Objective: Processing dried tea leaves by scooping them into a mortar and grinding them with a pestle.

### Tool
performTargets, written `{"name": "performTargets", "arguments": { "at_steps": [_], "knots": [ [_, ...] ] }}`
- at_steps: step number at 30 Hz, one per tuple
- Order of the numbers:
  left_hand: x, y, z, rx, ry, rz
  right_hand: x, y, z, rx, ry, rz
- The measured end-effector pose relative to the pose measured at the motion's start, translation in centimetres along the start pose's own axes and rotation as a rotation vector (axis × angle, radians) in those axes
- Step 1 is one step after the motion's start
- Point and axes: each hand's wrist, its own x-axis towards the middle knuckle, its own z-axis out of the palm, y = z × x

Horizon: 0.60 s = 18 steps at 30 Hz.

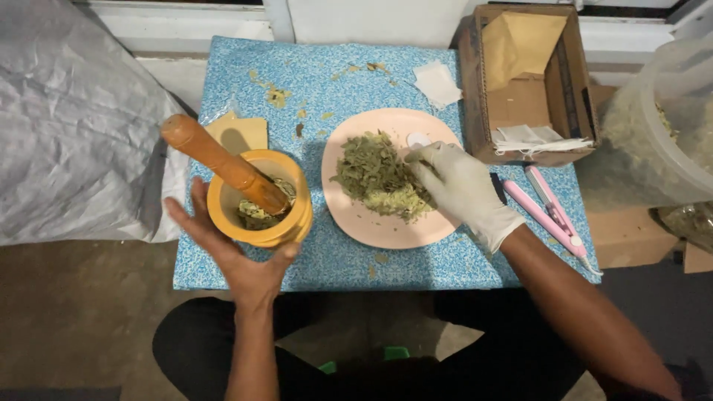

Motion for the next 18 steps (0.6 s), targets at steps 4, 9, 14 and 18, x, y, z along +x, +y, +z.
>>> {"name": "performTargets", "arguments": {
  "at_steps": [4, 9, 14, 18],
  "knots": [
    [0.0, -1.0, 0.7, -0.244, -0.079, -0.071, 0.9, -3.8, -2.6, 0.191, -0.034, -0.008],
    [-0.4, -1.9, 0.9, -0.244, -0.068, -0.2, 2.5, -11.5, -6.4, 0.453, -0.118, -0.018],
    [0.7, -0.2, 0.3, -0.154, -0.097, -0.356, 4.5, -18.6, -5.4, 0.493, -0.342, -0.29],
    [1.4, 0.2, -0.1, -0.071, -0.145, -0.317, 6.2, -21.9, -1.7, 0.578, -0.334, -0.375]
  ]
}}
